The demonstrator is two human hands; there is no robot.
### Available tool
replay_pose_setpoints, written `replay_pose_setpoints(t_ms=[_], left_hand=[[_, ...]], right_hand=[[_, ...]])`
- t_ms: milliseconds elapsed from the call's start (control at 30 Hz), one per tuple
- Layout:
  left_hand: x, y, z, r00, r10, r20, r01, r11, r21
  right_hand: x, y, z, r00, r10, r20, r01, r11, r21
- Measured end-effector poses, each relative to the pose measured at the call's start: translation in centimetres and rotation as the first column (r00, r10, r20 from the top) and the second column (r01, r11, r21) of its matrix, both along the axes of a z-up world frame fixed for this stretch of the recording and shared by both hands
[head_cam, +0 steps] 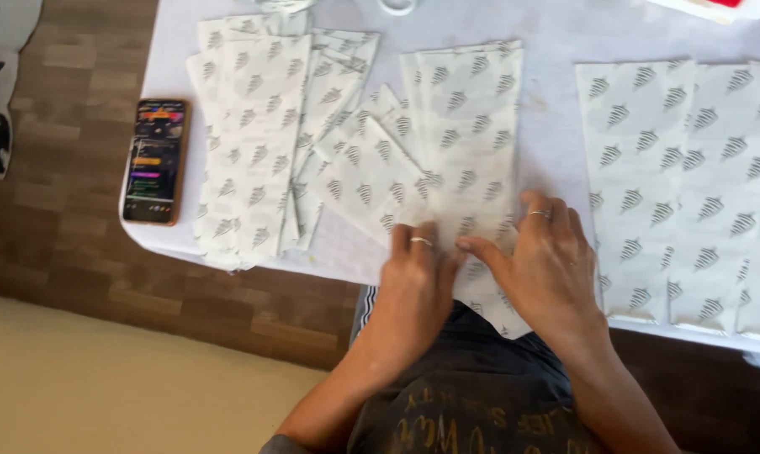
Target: The person organizes several stacks of printed paper strips on a table, then applies glue from a bottle along the edge of the papers and presses them together to create a layered effect.
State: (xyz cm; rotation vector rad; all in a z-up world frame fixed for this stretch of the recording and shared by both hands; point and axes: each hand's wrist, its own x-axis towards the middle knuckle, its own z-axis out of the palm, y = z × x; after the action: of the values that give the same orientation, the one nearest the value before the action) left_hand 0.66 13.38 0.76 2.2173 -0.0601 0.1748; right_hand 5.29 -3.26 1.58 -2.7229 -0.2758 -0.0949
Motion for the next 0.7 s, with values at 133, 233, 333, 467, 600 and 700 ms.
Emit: replay_pose_setpoints(t_ms=[133, 233, 333, 467, 600, 700], left_hand=[[-0.8, 0.1, -0.8, 0.995, -0.084, -0.049, 0.078, 0.990, -0.116], [-0.9, 1.7, -0.2, 0.989, -0.146, 0.011, 0.145, 0.974, -0.175], [-1.4, 2.1, -1.6, 1.000, -0.004, -0.002, 0.003, 0.998, -0.060], [-2.4, 4.1, -1.0, 0.992, 0.126, 0.023, -0.128, 0.979, 0.158], [-2.1, 3.8, -0.7, 0.981, 0.190, -0.050, -0.177, 0.966, 0.188], [-1.0, 2.8, -0.5, 0.988, 0.153, -0.030, -0.145, 0.972, 0.184]], right_hand=[[1.4, 1.3, 0.4, 0.969, -0.103, -0.224, 0.115, 0.993, 0.039], [0.7, 1.3, -1.5, 0.998, 0.038, 0.044, -0.043, 0.993, 0.111], [0.5, 1.6, -0.5, 0.982, -0.068, -0.179, 0.119, 0.950, 0.290], [0.6, 0.8, 2.5, 0.919, -0.126, -0.373, 0.311, 0.814, 0.491], [-0.7, 0.5, 2.4, 0.916, -0.133, -0.378, 0.239, 0.938, 0.249], [-1.1, 1.2, 3.3, 0.909, -0.053, -0.413, 0.162, 0.959, 0.233]])
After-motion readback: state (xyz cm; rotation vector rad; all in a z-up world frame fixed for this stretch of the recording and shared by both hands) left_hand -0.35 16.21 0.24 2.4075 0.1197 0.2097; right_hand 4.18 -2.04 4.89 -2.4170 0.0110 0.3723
